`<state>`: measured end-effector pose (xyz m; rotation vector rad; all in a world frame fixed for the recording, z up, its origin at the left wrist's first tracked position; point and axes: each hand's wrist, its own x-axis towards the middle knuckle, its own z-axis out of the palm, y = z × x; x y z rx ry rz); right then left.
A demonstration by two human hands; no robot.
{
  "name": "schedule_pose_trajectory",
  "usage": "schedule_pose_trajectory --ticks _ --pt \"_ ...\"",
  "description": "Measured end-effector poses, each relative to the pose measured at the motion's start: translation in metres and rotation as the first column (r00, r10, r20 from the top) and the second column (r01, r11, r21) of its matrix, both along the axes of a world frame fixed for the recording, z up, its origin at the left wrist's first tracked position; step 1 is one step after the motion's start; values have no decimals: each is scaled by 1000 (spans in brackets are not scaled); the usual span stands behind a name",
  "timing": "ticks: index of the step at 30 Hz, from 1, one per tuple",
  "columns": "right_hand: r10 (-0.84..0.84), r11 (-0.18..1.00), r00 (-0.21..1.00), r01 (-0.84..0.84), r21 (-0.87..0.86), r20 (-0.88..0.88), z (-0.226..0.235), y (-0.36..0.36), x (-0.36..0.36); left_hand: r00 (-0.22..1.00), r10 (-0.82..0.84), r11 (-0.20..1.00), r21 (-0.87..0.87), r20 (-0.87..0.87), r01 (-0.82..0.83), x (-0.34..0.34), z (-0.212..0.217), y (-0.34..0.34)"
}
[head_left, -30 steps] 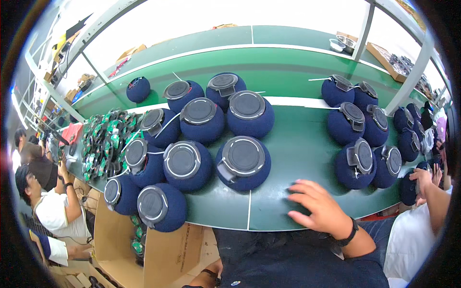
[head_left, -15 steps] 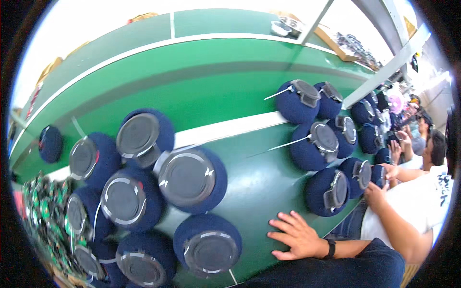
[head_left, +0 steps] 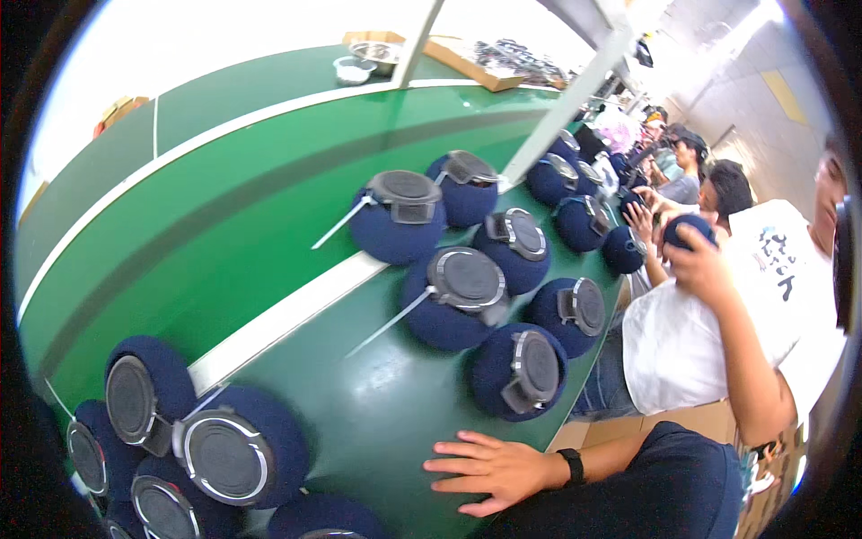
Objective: Assembling electronic speakers on a factory assembly line, including wiring circuit boards and fitting components.
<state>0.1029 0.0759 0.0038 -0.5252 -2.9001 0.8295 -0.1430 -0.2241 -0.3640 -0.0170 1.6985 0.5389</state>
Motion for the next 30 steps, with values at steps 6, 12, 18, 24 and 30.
schedule_pose_trajectory --ticks 6,12,18,24,30 --pt "24 999 996 -19 46 -92 -7 -4 10 998 21 998 57 -61 -18 17 -8 -6" --pt "49 990 994 -35 137 -99 -4 -5 13 982 187 977 102 -4 -185 35 4 -86" --pt "39 983 989 -13 182 -140 8 -11 10 745 596 757 101 300 -646 44 58 -177" --pt "-15 988 986 41 152 -168 10 -20 6 720 694 623 517 -17 -588 59 162 -163" --pt "13 989 978 18 144 -208 7 -24 4 741 387 828 560 -549 -18 39 189 -145"
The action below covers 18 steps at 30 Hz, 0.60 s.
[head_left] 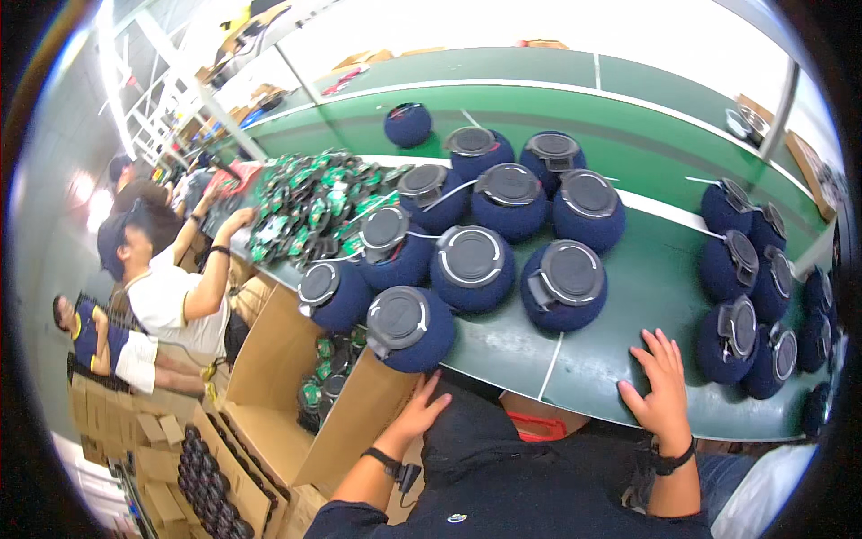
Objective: Assembling electronic speakers on a factory assembly line, including wiring circuit boards and fitting components.
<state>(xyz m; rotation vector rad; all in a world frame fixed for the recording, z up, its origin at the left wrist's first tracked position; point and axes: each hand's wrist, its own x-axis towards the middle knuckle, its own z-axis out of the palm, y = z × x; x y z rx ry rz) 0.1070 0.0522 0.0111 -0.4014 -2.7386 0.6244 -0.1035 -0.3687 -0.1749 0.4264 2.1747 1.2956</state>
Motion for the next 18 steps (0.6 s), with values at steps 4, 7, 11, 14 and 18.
schedule_pose_trajectory --ticks 4,7,11,14,18 --pt "-45 999 999 45 -4 29 0 -2 0 960 -251 902 -390 -122 186 -23 11 34" --pt "-26 1000 999 26 -1 20 0 -4 -1 929 -359 822 -502 -91 269 -37 27 73" --pt "-39 999 999 39 -4 28 -1 -4 -4 868 -496 712 -561 22 421 -55 40 103" --pt "-52 998 998 53 -14 45 -1 -4 -3 829 -558 671 -567 37 477 -66 32 113" --pt "-47 999 998 47 -8 38 -6 -1 -2 796 -602 640 -563 56 523 -79 14 120"
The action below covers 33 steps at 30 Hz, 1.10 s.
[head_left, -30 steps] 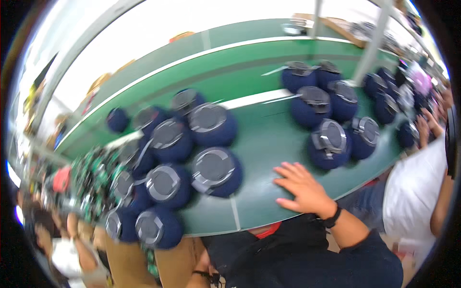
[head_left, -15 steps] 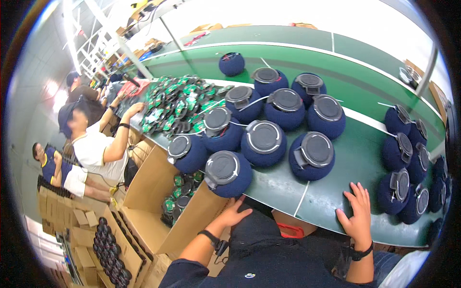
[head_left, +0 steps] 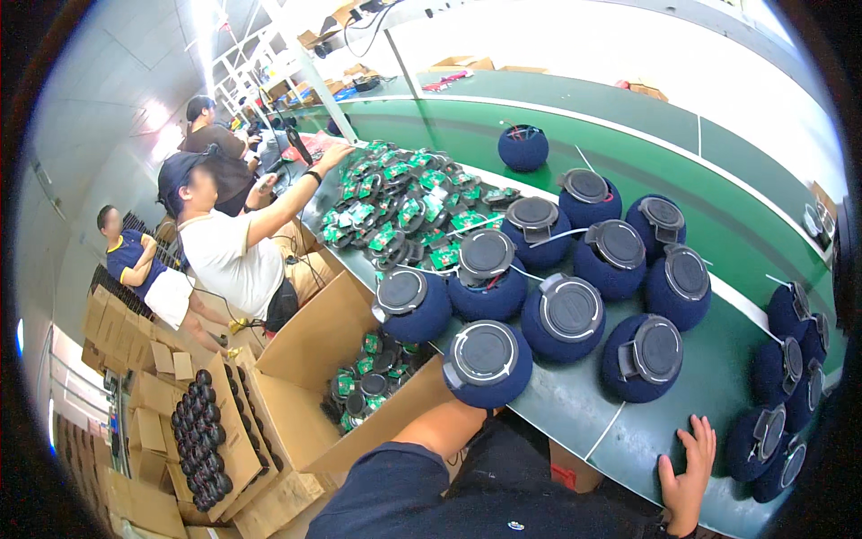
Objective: Assembling electronic speakers on a factory assembly line, including wiring circuit boards and fitting components.
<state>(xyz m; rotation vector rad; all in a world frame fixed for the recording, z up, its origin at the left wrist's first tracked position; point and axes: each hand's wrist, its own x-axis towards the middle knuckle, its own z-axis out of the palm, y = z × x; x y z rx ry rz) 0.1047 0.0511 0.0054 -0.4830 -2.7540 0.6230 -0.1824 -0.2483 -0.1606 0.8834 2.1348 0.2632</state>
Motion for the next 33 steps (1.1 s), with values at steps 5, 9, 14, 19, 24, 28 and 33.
schedule_pose_trajectory --ticks 5,9,14,19,24,28,33 --pt "13 1000 1000 -12 20 -21 -4 1 -1 999 -47 999 9 17 47 -7 -9 12" --pt "-12 1000 1000 13 -13 16 1 -1 -3 995 -96 995 28 38 95 -13 -12 21" --pt "-2 1000 999 2 6 50 9 1 -7 974 -206 978 49 99 202 -27 -18 21" --pt "146 976 977 -117 -181 153 24 24 -3 870 -419 908 115 260 403 -12 4 27" --pt "118 951 989 -87 -297 90 25 42 -8 747 -622 778 288 234 558 68 93 15" --pt "103 959 995 -96 -266 15 9 53 -39 649 -756 520 679 83 518 99 161 48" --pt "91 992 992 -98 -84 -82 -17 68 -83 853 -492 458 782 -174 423 77 172 110"
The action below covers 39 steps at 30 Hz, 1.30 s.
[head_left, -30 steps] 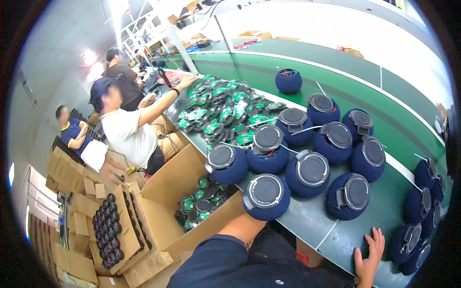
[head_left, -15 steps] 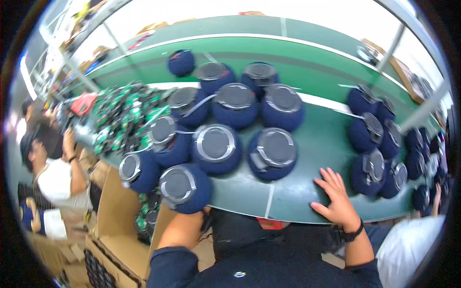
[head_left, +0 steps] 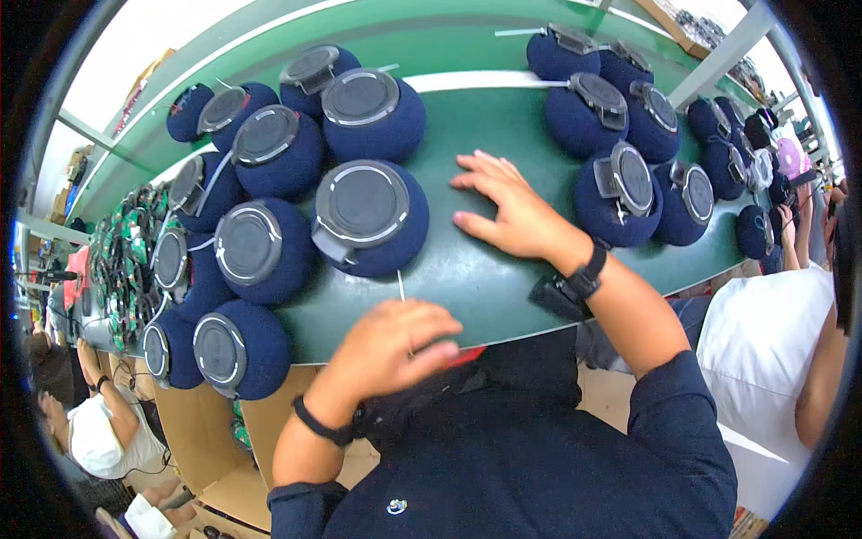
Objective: Assembling electronic speakers on a factory assembly line, including wiring circuit boards and fitting components.
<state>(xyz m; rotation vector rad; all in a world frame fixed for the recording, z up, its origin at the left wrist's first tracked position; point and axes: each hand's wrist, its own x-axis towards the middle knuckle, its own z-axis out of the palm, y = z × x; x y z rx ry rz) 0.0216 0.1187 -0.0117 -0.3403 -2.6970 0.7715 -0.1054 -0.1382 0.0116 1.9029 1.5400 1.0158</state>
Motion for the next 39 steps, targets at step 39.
schedule_pose_trajectory --ticks 39 --pt "174 548 960 -280 -788 -219 -1 2 11 949 163 872 -411 -269 -266 52 36 77"
